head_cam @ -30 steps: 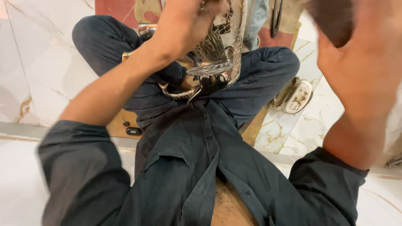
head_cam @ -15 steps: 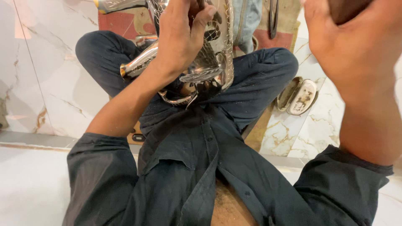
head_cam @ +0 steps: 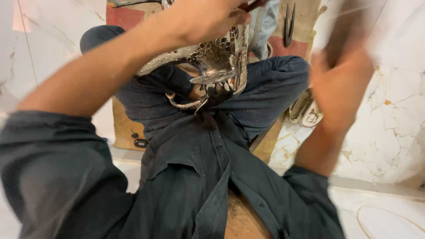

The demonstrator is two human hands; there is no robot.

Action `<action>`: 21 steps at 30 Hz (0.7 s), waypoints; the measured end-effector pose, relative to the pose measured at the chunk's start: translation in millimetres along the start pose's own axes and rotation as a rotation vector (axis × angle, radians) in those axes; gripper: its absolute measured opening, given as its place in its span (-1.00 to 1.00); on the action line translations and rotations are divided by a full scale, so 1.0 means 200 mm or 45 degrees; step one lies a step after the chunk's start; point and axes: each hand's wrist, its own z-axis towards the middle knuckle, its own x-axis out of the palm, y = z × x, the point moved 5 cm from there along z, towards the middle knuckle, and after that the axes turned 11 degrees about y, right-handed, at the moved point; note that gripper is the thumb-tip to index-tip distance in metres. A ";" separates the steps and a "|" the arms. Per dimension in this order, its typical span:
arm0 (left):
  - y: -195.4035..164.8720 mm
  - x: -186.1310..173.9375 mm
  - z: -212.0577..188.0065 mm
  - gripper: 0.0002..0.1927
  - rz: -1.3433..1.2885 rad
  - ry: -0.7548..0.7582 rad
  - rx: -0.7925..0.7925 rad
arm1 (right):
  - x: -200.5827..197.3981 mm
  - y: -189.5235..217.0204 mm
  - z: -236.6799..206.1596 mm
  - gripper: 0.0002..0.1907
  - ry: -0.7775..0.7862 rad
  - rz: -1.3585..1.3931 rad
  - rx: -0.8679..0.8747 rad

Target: The person sits cross-legged on the floor and repeatedly hammers a silver-colored metal object with a wooden mallet. They hold the object steady with one hand while striking it with the other, occasionally repositioning the object to work on different areas.

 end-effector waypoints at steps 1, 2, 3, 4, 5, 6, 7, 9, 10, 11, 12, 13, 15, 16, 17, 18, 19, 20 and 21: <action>0.00 0.00 0.01 -0.70 0.041 0.077 -0.028 | 0.06 -0.04 -0.08 -0.14 0.095 -0.151 0.058; -0.01 0.01 0.03 -0.65 0.080 0.158 -0.056 | 0.12 -0.09 -0.14 -0.11 0.031 -0.162 0.118; -0.04 0.01 0.07 -0.61 -0.023 0.142 0.118 | 0.17 -0.14 -0.20 -0.07 -0.032 -0.170 0.178; -0.08 0.00 0.12 -0.57 -0.131 0.128 0.293 | 0.25 -0.16 -0.28 0.02 -0.253 -0.045 0.244; -0.11 0.00 0.15 -0.52 -0.244 0.114 0.462 | 0.33 -0.20 -0.35 0.05 -0.281 0.120 0.441; -0.10 0.05 0.17 -0.52 -0.184 0.298 0.368 | 0.42 -0.23 -0.42 0.09 -0.308 0.289 0.635; -0.07 0.08 0.19 -0.50 -0.112 0.477 0.278 | 0.49 -0.22 -0.46 -0.01 -0.177 0.262 0.671; -0.03 0.16 0.23 -0.54 -0.007 0.688 0.144 | 0.59 -0.17 -0.54 -0.03 -0.145 0.231 0.714; -0.01 0.19 0.25 -0.61 0.024 0.719 0.112 | 0.61 -0.13 -0.57 0.03 -0.251 0.216 0.725; 0.01 0.22 0.26 -0.67 0.059 0.747 0.074 | 0.62 -0.10 -0.59 0.10 -0.355 0.203 0.726; 0.02 0.22 0.28 -0.68 -0.155 0.650 0.151 | 0.62 -0.06 -0.60 0.05 -0.298 0.155 0.658; 0.05 0.21 0.29 -0.69 -0.360 0.552 0.219 | 0.62 -0.02 -0.60 0.01 -0.245 0.118 0.588; 0.13 0.23 0.28 -0.72 -0.405 0.440 0.223 | 0.60 -0.02 -0.60 0.02 -0.263 0.345 0.686; 0.20 0.23 0.26 -0.72 -0.233 0.422 0.161 | 0.59 -0.05 -0.61 0.05 -0.336 0.618 0.838; 0.25 0.24 0.25 -0.70 -0.068 0.400 0.106 | 0.59 -0.09 -0.62 0.09 -0.407 0.888 0.987; 0.27 0.27 0.25 -0.70 -0.077 0.386 0.115 | 0.55 -0.07 -0.58 0.04 -0.377 0.778 0.861; 0.29 0.28 0.24 -0.71 -0.083 0.367 0.114 | 0.51 -0.06 -0.53 0.00 -0.338 0.674 0.728; 0.30 0.28 0.24 -0.72 -0.083 0.348 0.115 | 0.48 -0.05 -0.48 -0.05 -0.302 0.573 0.591; 0.31 0.28 0.23 -0.73 -0.080 0.331 0.117 | 0.47 -0.10 -0.47 0.01 -0.433 0.817 0.724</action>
